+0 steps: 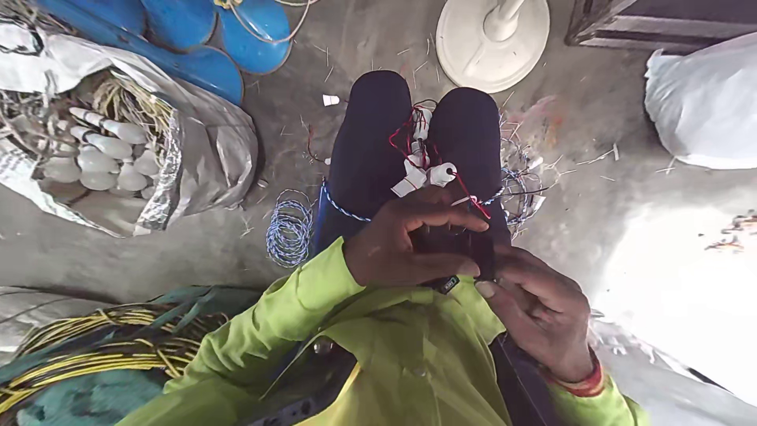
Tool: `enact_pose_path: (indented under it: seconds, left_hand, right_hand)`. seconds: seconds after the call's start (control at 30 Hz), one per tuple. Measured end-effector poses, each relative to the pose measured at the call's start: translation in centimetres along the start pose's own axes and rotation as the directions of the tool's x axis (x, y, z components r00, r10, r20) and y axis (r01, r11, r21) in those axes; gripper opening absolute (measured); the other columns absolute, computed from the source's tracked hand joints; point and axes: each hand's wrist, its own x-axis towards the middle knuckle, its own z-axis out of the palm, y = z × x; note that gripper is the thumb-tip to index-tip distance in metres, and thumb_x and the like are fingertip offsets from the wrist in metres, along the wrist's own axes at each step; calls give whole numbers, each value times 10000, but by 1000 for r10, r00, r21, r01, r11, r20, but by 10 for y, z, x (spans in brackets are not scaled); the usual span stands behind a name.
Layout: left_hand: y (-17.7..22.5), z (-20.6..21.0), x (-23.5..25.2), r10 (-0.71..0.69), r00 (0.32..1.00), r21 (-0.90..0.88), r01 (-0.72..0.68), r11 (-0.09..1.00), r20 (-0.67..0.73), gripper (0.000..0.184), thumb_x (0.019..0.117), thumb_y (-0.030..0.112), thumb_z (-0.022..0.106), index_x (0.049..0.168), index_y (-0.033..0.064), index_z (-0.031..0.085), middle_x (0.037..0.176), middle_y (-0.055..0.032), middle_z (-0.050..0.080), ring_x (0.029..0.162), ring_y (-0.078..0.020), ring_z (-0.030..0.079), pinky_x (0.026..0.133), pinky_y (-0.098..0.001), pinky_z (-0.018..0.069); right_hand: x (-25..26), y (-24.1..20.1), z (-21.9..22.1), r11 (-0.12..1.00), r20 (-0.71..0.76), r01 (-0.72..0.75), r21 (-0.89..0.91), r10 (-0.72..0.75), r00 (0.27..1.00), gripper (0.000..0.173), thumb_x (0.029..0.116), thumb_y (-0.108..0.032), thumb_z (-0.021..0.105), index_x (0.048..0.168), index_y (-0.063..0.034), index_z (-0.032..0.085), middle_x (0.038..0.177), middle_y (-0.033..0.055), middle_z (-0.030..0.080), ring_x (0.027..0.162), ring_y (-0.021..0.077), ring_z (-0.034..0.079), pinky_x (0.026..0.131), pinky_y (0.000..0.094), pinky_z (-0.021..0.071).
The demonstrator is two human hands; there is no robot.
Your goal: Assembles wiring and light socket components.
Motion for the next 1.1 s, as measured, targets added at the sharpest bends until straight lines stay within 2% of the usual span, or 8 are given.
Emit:
enact_pose_path:
  seconds: [0.1,0.3,0.5,0.6,0.77,0.87,0.97,1.1]
  left_hand:
    - [-2,7,-2,24,1000,31,-24,999,-6,417,777,129,877,1142,-17,736,1056,-86,667,949,-87,629,782,-210,558]
    - [-3,12,-2,51,998,40,-49,998,-29,407,798,99,859,1152,-49,721,1086,-107,708,942,-100,661,791,-240,578]
    - [-3,12,-1,5,1000,-38,-6,999,-21,331,893,101,767,1154,-91,697,1049,-107,722,887,-74,670,791,-246,589]
    - [-7,15,-2,-26,999,-112,21,994,-45,236,950,70,679,1116,-98,695,956,-88,706,783,-49,630,701,-220,563]
    - [-7,14,-1,-46,999,-103,43,994,-22,228,988,75,607,1113,-95,694,983,-85,710,802,-45,642,711,-220,572]
    - [-7,13,-1,-32,999,-128,35,991,25,304,956,121,674,1157,-107,679,1008,-97,704,843,-66,644,748,-244,573]
    - [-3,12,-1,-62,996,-129,71,989,70,504,829,109,834,1256,-85,648,1099,-104,702,960,-105,672,858,-284,594]
    - [-3,17,0,21,1000,-2,-21,1000,18,528,786,75,862,1252,-77,665,1122,-121,709,976,-107,664,848,-268,580]
  right_hand:
    - [1,-2,2,1000,-5,15,-15,-16,1000,131,981,-224,703,1027,-107,738,1167,22,719,1069,110,682,897,270,594]
    - [3,-2,1,998,-5,-14,61,14,1000,131,989,-224,699,1050,-116,738,1164,2,725,1069,101,683,912,272,588]
    - [3,3,5,983,-64,-30,183,42,997,188,983,-289,709,1094,-140,740,1026,-41,741,947,72,704,858,256,604]
    - [1,3,6,985,-52,-45,166,55,997,172,971,-241,726,1091,-122,755,1041,-19,742,962,92,699,872,277,602]
    - [1,3,6,990,-55,-32,141,40,998,123,993,-195,692,1045,-105,758,1055,-9,738,962,82,697,861,263,603]
    - [1,4,5,993,-57,-2,117,9,998,103,987,-185,698,1030,-111,756,1056,-25,733,984,72,688,879,255,594]
    - [2,3,5,995,-54,-6,95,12,998,59,970,-142,709,997,-109,750,1060,-29,729,1008,67,680,894,251,589]
    - [1,4,6,995,-64,-51,83,56,996,117,944,-105,691,1052,-124,733,1136,-35,714,1047,62,669,903,248,585]
